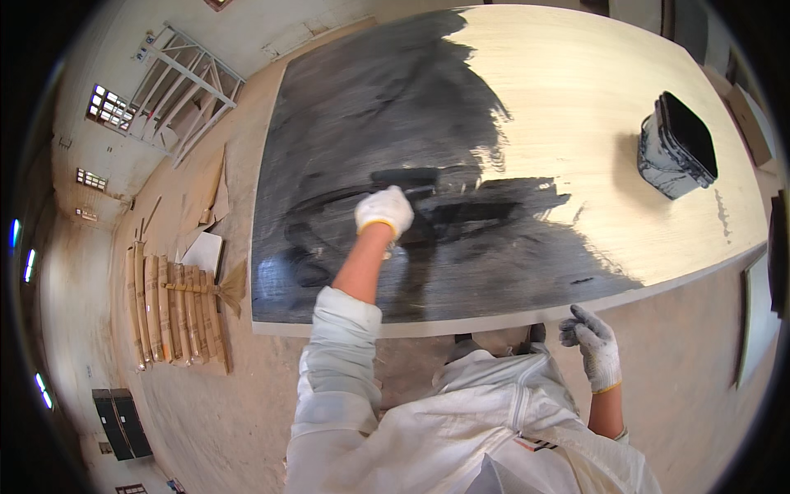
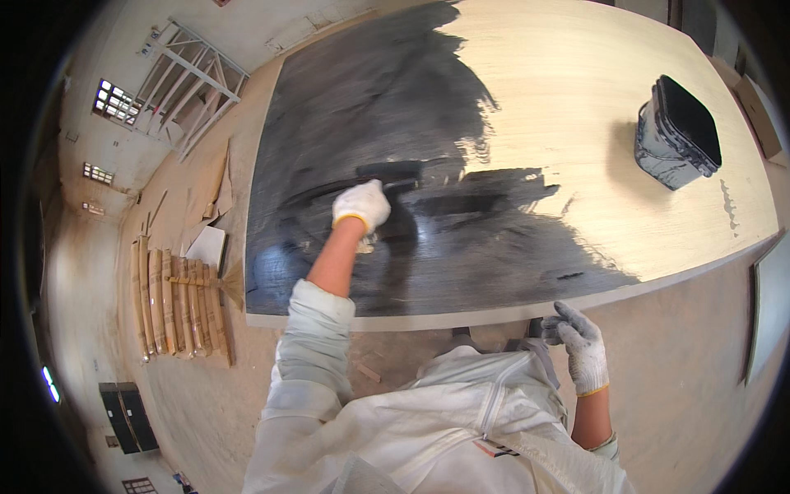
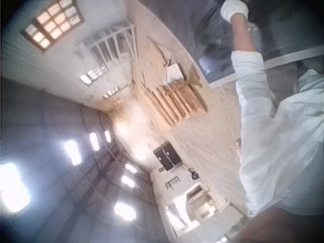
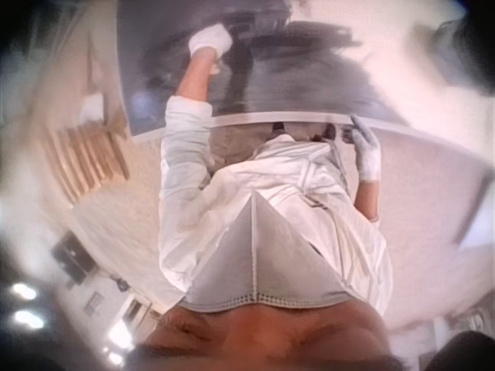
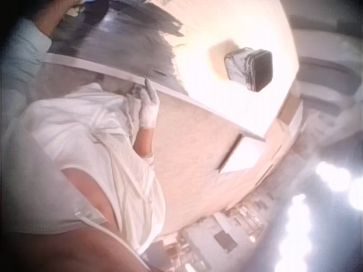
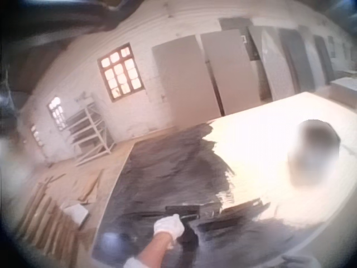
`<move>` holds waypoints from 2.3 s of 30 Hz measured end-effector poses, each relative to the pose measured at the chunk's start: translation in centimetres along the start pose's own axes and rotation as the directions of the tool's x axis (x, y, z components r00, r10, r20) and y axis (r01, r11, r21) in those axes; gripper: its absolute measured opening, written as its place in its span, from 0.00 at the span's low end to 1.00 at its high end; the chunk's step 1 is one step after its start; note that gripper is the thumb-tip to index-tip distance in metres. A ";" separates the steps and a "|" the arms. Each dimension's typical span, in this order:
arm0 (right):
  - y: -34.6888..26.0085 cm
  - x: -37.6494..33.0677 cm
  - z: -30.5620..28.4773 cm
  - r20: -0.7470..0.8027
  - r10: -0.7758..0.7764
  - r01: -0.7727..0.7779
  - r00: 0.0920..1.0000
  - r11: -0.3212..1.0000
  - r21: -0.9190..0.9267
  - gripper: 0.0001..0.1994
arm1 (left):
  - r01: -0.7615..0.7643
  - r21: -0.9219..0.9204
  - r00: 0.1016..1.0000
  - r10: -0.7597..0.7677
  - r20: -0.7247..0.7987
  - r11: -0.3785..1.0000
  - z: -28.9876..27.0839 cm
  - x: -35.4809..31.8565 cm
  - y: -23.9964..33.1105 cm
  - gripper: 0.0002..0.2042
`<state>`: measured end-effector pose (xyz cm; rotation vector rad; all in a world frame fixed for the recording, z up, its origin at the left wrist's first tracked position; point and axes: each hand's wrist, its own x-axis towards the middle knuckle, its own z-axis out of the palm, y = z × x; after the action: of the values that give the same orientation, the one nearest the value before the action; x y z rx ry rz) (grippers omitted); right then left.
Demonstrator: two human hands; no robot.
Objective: The person applies black paint to a large flat wooden board using a foam brush. They repeatedly dip the brush into a paint container and spread the paint across the surface in broad strokes, gradually covering more of the board.
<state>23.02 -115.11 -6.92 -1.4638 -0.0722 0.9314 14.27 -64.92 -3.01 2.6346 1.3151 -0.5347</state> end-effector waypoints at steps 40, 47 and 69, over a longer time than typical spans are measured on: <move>8.4 14.2 -46.0 -0.799 -0.527 -0.001 0.288 0.835 -0.551 0.33 | -0.112 0.251 0.987 0.077 0.143 0.961 -4.4 4.9 17.0 0.21; -5.6 21.0 -39.5 -0.841 -0.490 -0.565 0.229 0.636 -0.525 0.36 | -0.306 0.304 0.944 0.247 0.217 0.902 -5.5 -0.3 21.4 0.22; -4.9 21.7 -38.6 -0.813 -0.530 -0.667 0.240 0.519 -0.535 0.37 | -0.360 0.228 0.912 0.290 0.290 0.905 -4.1 -2.9 21.4 0.26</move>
<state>61.67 -133.02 -19.80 -2.8838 0.6365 -0.3634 30.70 -78.86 1.38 2.8013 0.7462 -1.0185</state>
